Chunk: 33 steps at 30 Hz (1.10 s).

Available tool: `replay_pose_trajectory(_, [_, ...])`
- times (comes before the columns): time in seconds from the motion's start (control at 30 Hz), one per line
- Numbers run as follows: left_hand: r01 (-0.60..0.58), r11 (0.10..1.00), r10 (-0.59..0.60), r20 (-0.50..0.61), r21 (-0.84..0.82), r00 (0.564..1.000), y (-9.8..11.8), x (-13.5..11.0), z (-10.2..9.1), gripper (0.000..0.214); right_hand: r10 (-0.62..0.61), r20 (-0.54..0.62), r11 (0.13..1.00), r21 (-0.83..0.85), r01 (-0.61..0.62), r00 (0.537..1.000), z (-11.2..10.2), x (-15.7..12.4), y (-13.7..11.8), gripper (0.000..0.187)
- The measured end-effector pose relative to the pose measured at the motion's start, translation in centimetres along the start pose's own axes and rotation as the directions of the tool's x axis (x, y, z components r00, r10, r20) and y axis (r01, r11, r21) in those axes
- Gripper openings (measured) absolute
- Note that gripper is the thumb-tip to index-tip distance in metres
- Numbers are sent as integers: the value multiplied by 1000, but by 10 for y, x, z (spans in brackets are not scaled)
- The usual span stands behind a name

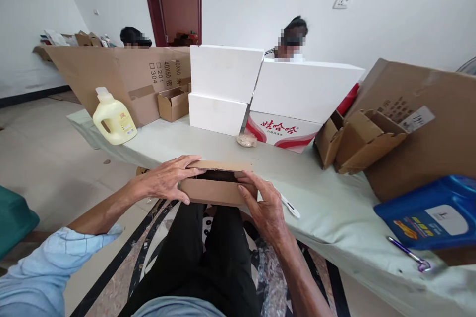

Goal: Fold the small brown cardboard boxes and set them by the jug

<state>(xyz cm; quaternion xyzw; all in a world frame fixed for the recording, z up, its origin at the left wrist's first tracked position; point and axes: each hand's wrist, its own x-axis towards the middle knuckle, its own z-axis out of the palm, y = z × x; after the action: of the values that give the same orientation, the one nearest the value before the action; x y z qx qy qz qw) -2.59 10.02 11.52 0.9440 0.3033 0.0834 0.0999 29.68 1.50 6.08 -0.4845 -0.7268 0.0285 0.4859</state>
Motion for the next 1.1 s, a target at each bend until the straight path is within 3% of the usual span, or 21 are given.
replay_pose_trajectory(0.07, [17, 998, -19, 32, 60, 999, 1, 1, 1, 93, -37, 42, 998, -43, 39, 998, -6, -1, -4, 18])
replay_pose_trajectory(0.23, [0, 995, -2, 18, 95, 1000, 0, -2, -1, 93, -104, 220, 994, -11, 109, 970, -23, 4, -18, 14])
replay_pose_trajectory(0.33, [-24, 999, 23, 20, 46, 1000, -1, -4, -5, 86, -143, 396, 986, -17, 163, 907, -30, 15, -24, 10])
replay_pose_trajectory(0.43, [-12, 999, 8, 63, 53, 998, -2, -4, -9, 87, -163, 547, 963, -92, 253, 821, -31, 29, -26, 17])
replay_pose_trajectory(0.57, [30, 992, -45, 123, 123, 991, -4, -4, -10, 97, -198, 621, 906, -179, 383, 758, -30, 43, -26, 8])
replay_pose_trajectory(0.63, [42, 990, -59, 122, 138, 991, -6, -4, -8, 103, -220, 602, 899, -181, 399, 768, -30, 43, -24, 8])
replay_pose_trajectory(0.8, [16, 997, -18, 22, 72, 1000, -15, -2, -2, 100, -260, 456, 932, -113, 345, 851, -29, 34, -17, 21])
replay_pose_trajectory(0.97, [-30, 988, -1, -200, -152, 980, -36, 1, 5, 87, -158, 232, 986, -21, 168, 960, -32, 31, -3, 30])
replay_pose_trajectory(1.1, [-30, 922, -120, -359, -386, 926, -54, 10, 20, 80, -46, 7, 999, 7, 46, 999, -33, 23, 13, 37])
